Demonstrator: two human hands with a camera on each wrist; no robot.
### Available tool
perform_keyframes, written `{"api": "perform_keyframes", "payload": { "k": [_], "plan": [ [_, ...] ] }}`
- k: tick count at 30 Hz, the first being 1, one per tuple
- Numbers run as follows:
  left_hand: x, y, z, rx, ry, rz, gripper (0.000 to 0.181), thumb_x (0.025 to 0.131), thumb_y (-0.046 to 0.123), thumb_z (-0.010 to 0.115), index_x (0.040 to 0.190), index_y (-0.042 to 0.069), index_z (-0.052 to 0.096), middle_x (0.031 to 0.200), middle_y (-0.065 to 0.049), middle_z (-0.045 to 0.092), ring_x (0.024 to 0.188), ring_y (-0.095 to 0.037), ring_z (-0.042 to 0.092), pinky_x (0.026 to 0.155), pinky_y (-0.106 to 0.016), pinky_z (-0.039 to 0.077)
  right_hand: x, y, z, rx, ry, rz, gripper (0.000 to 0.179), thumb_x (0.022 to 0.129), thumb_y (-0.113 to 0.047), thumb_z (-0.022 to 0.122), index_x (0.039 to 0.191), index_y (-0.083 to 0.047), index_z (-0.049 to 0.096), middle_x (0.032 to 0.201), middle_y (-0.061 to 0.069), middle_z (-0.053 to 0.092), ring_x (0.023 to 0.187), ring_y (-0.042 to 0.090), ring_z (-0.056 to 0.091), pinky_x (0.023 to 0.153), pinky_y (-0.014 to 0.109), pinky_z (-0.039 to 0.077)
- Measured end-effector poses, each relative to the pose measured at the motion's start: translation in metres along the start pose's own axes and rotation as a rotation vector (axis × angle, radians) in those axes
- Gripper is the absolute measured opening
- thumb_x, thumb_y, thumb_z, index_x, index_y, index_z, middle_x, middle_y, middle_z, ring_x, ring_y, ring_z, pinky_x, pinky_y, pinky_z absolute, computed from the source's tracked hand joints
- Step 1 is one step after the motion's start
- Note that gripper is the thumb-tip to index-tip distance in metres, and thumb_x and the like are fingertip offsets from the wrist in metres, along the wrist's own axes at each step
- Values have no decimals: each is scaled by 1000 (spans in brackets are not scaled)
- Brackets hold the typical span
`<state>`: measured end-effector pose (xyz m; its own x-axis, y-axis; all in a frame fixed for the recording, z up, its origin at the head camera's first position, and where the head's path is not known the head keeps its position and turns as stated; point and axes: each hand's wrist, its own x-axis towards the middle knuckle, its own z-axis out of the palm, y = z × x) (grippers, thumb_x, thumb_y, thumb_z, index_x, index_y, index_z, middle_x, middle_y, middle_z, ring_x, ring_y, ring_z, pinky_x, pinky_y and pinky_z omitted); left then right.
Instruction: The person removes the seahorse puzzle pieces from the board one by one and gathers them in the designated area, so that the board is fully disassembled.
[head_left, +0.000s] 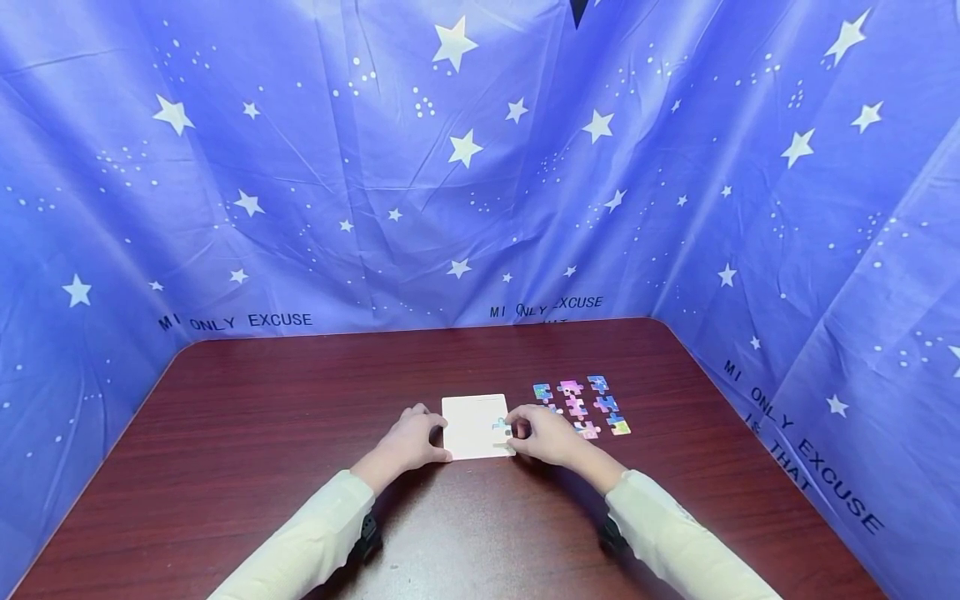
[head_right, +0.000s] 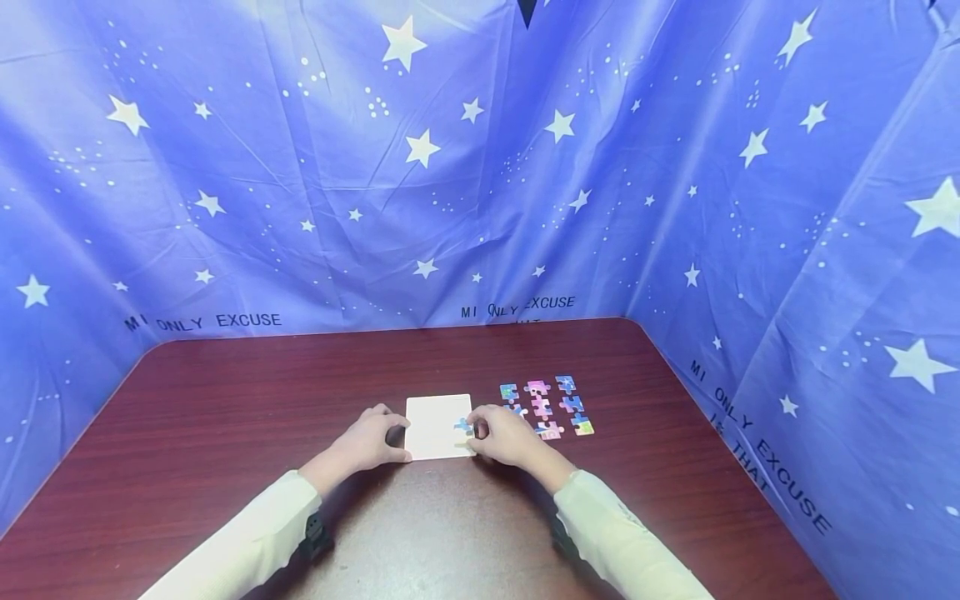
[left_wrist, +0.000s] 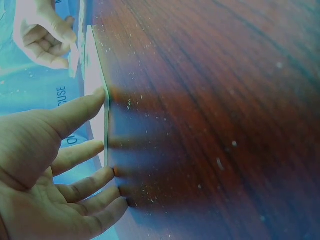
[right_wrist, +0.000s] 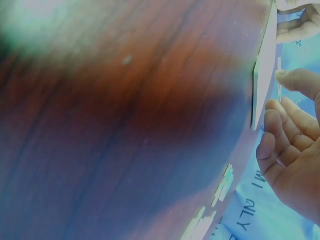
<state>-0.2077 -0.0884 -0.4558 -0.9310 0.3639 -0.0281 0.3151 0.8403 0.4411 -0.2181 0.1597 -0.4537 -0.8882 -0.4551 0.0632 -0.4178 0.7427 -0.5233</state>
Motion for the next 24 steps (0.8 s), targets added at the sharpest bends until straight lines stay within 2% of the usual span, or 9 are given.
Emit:
{"api": "perform_keyframes", "payload": {
  "k": [11, 24],
  "plan": [
    [-2, 3, -2, 1, -6, -13, 51, 71, 30, 80, 113, 6, 64, 107, -12, 55, 102, -29, 50, 89, -42, 45, -9, 11, -9, -29, 28, -31, 24, 79, -16, 72, 99, -4, 65, 67, -8, 52, 60, 0, 45, 63, 20, 41],
    [-3, 4, -2, 5, -10, -17, 51, 71, 30, 80, 113, 6, 64, 106, -12, 55, 101, -28, 50, 89, -42, 45, -21, 25, -21, -53, 18, 10, 23, 78, -14, 72, 98, -5, 65, 68, -6, 53, 61, 1, 46, 63, 21, 42]
  ]
}}
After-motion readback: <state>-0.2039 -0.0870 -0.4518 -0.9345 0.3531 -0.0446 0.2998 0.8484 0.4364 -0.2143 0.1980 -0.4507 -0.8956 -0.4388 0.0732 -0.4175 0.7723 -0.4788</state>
